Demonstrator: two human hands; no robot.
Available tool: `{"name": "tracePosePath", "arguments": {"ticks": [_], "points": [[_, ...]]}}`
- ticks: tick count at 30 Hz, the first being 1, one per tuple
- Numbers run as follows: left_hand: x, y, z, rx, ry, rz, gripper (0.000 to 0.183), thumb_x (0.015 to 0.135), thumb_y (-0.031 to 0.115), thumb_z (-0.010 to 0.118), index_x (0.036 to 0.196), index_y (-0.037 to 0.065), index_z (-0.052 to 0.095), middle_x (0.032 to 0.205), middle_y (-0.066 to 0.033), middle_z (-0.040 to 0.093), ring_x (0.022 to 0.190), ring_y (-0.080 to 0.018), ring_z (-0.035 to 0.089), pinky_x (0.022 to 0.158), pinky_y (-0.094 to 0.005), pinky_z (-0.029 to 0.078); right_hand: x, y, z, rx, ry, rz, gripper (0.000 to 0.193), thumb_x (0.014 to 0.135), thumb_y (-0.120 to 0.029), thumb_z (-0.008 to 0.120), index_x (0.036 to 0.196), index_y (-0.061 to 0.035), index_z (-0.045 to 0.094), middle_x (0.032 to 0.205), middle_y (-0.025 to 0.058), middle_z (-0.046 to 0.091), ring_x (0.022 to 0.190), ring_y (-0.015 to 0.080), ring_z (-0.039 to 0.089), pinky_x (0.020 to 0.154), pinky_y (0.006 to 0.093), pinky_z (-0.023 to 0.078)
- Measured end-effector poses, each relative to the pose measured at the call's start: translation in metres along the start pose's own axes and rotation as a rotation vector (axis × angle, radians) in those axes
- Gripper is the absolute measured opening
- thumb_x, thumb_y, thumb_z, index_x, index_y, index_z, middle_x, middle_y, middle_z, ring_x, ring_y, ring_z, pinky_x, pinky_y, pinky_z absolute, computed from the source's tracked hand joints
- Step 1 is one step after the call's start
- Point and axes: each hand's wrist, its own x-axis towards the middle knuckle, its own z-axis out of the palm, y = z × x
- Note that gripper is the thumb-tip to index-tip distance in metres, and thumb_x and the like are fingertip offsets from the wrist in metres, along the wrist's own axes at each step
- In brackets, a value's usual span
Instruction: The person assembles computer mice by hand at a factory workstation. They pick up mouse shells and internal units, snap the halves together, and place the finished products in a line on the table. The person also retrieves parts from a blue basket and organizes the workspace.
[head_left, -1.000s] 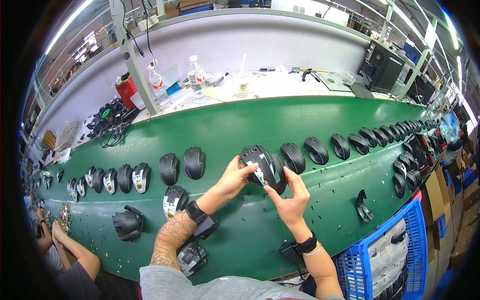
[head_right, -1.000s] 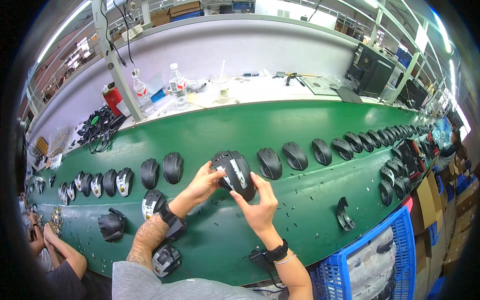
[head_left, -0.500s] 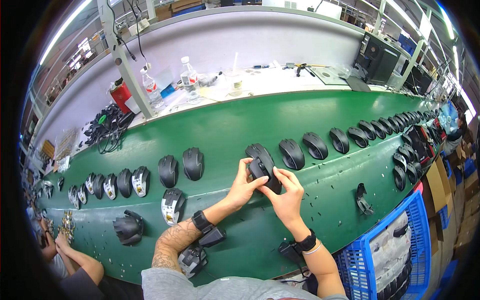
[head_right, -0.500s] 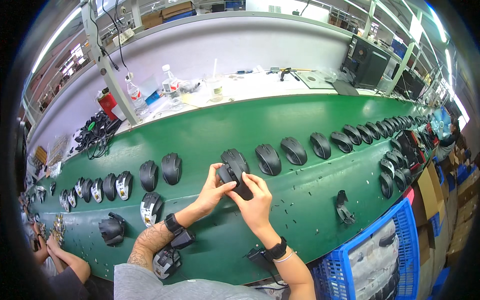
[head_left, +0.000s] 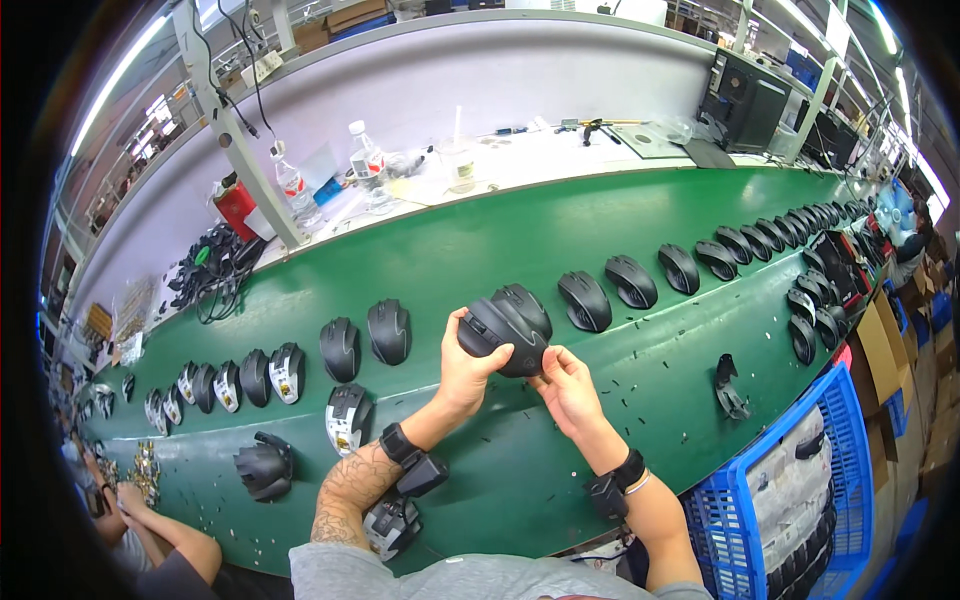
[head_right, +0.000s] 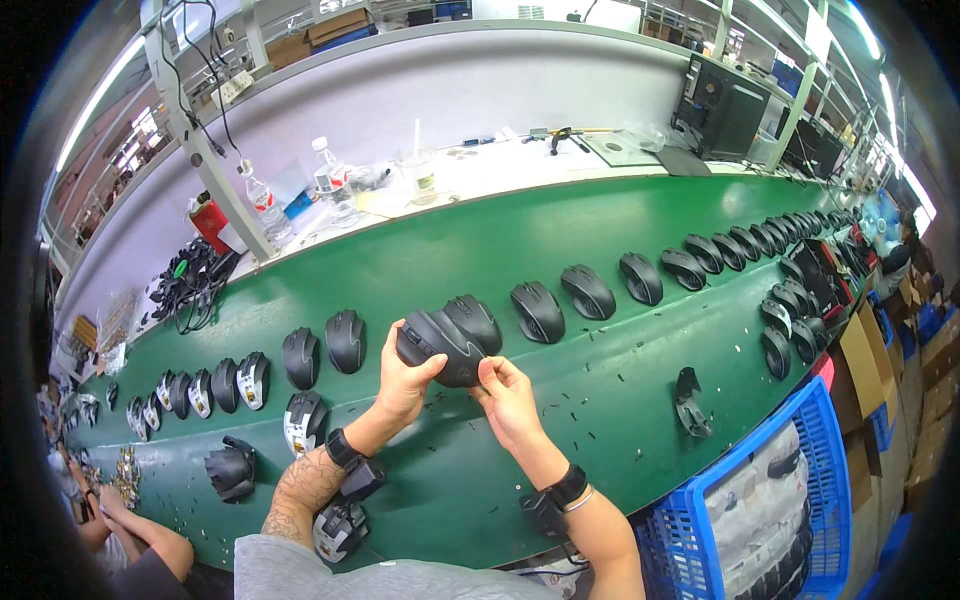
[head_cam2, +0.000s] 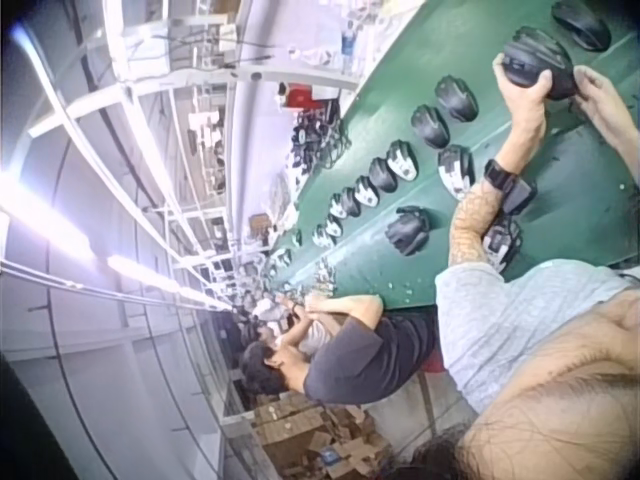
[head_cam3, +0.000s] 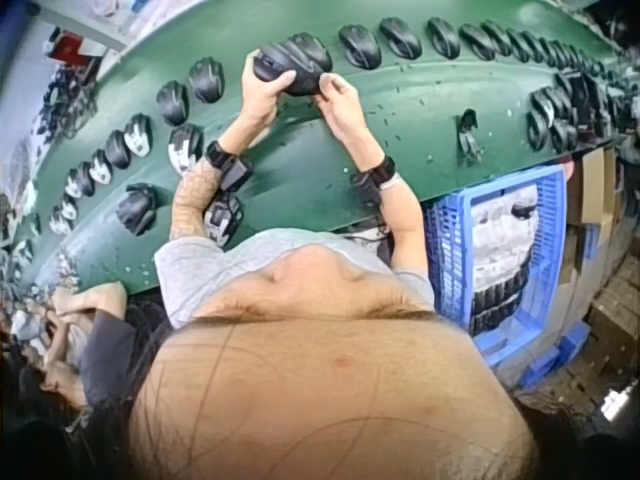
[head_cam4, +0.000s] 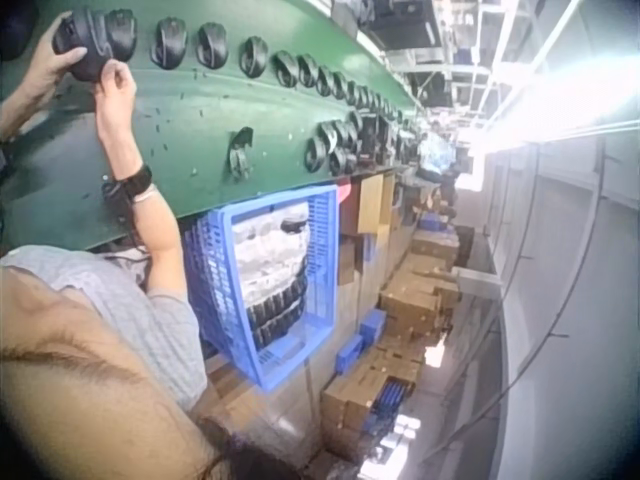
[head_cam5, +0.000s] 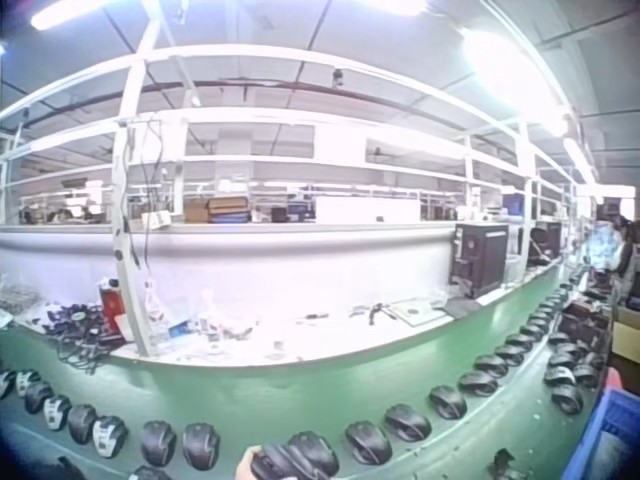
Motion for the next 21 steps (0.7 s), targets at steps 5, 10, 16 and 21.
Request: {"name": "tracePosePath", "arguments": {"ticks": [5,10,16,21], "points": [[0.0,0.0,0.002,-0.011,0.01,-0.106,0.058,0.069,0.003,0.073,0.115,0.005,0.038,0.105,-0.0081,0.052,0.095,-0.018,0.056,0.084,-0.0323,0.049,0.001,0.003,-0.007,0.017,0.058,0.048,0.023,0.09,-0.03,0.054,0.09,-0.0064,0.055,0.097,0.0054,0.061,0.092,0.0147,0.057,0.086,0.0333,0.044],[0.0,0.009,0.003,-0.088,-0.048,-0.391,0.04,0.081,0.012,0.062,0.115,0.005,0.043,0.111,-0.0097,0.053,0.101,-0.0224,0.056,0.088,-0.0379,0.048,0.003,-0.007,-0.004,-0.011,0.175,0.081,0.025,0.09,-0.032,0.056,0.084,-0.0075,0.057,0.088,0.0028,0.061,0.083,0.0137,0.057,0.079,0.0332,0.046],[0.006,0.01,-0.001,-0.174,-0.062,-0.533,0.034,0.09,0.016,0.053,0.117,-0.003,0.043,0.117,-0.0171,0.051,0.107,-0.0288,0.055,0.091,-0.0446,0.049,0.016,-0.041,-0.027,-1.127,0.253,-0.327,0.035,0.079,-0.027,0.069,0.101,-0.0024,0.057,0.094,0.011,0.06,0.093,0.0256,0.056,0.084,0.039,0.044],[0.017,-0.002,-0.022,-0.308,0.151,-0.525,0.036,0.091,0.017,0.052,0.115,-0.009,0.045,0.111,-0.0218,0.053,0.103,-0.0313,0.057,0.089,-0.0464,0.05,-0.001,-0.103,-0.071,-1.946,1.105,-0.381,0.062,0.071,-0.015,0.069,0.127,-0.009,0.043,0.13,0.0184,0.037,0.125,0.039,0.027,0.099,0.0553,0.028]]}}
